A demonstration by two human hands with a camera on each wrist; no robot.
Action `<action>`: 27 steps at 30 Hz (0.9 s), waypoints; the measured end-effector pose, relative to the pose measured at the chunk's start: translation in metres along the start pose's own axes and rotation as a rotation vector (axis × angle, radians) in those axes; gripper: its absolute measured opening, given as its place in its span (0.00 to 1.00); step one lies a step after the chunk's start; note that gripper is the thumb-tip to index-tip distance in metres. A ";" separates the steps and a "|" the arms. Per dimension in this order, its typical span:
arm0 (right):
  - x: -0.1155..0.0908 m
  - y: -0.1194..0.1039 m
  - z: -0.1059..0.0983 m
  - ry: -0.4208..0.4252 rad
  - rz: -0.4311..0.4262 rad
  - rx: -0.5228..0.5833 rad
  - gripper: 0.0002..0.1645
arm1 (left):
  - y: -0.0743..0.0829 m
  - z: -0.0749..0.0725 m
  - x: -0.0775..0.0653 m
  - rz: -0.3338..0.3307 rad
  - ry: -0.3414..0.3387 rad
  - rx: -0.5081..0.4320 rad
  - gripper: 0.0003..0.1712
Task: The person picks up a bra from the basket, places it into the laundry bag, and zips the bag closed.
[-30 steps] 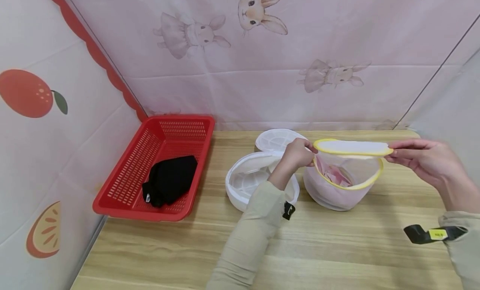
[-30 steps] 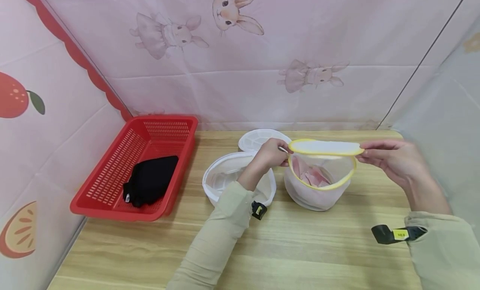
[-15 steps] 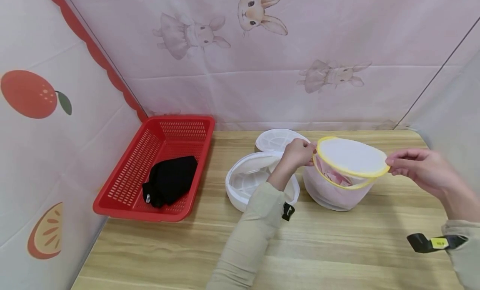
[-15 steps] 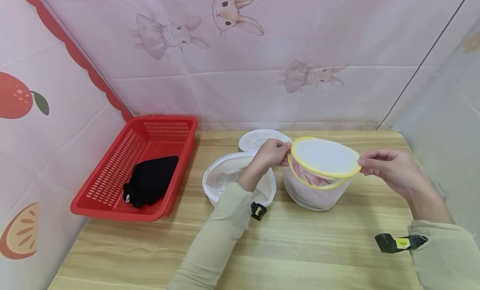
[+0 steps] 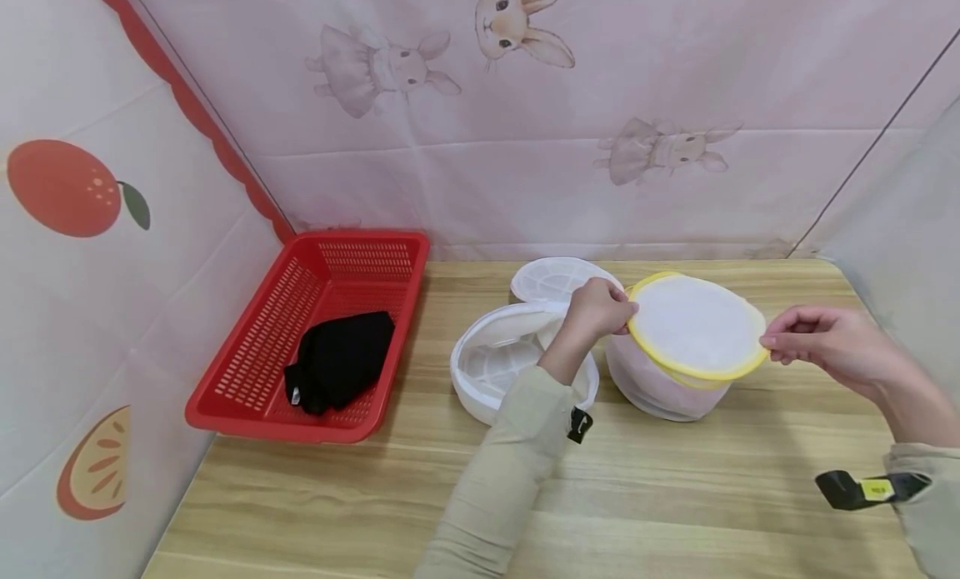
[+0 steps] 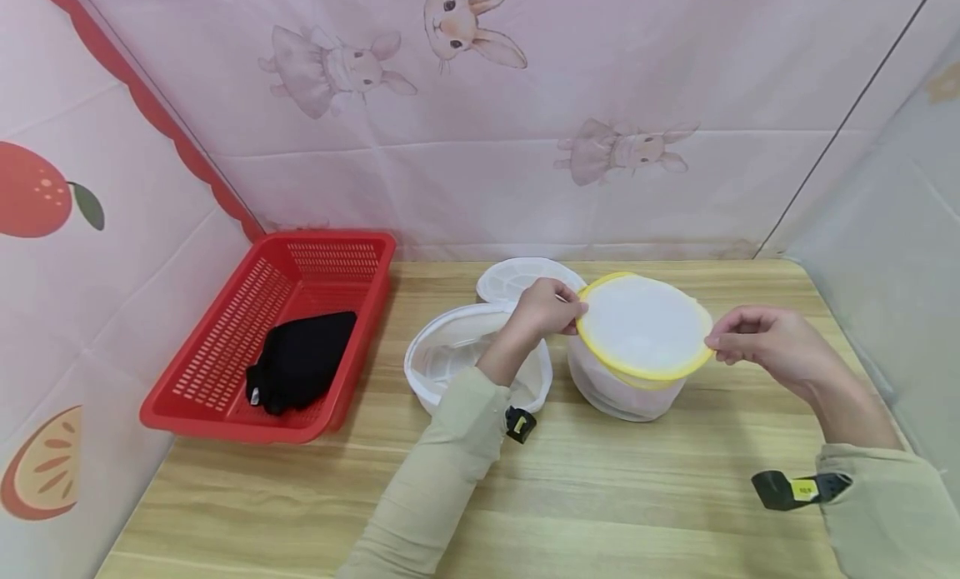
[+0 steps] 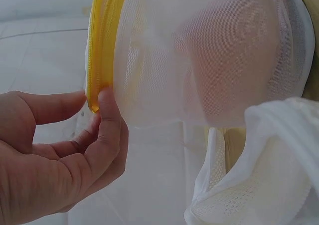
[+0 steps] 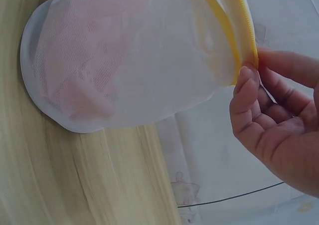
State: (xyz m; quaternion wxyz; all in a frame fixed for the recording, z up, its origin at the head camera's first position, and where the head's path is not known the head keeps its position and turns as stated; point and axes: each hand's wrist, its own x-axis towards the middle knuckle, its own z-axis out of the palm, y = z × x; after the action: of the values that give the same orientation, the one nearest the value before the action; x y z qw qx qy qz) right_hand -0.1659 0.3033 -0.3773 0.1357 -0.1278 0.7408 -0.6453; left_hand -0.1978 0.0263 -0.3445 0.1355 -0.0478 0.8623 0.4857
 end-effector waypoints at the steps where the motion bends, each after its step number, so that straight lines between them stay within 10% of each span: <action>1: 0.000 -0.001 0.000 0.007 0.013 -0.038 0.08 | 0.000 0.000 0.000 0.002 0.004 0.003 0.08; 16: 0.001 -0.001 0.003 -0.018 0.070 -0.292 0.06 | -0.003 0.002 0.001 0.024 0.004 0.111 0.03; 27: 0.011 0.006 -0.006 0.089 0.127 -0.100 0.14 | -0.004 0.005 0.001 0.001 -0.036 0.154 0.06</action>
State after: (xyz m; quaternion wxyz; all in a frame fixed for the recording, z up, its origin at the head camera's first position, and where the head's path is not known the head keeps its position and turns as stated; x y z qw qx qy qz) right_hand -0.1782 0.3052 -0.3829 0.1367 -0.0583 0.7839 -0.6028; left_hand -0.1970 0.0285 -0.3501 0.1538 -0.0280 0.8946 0.4187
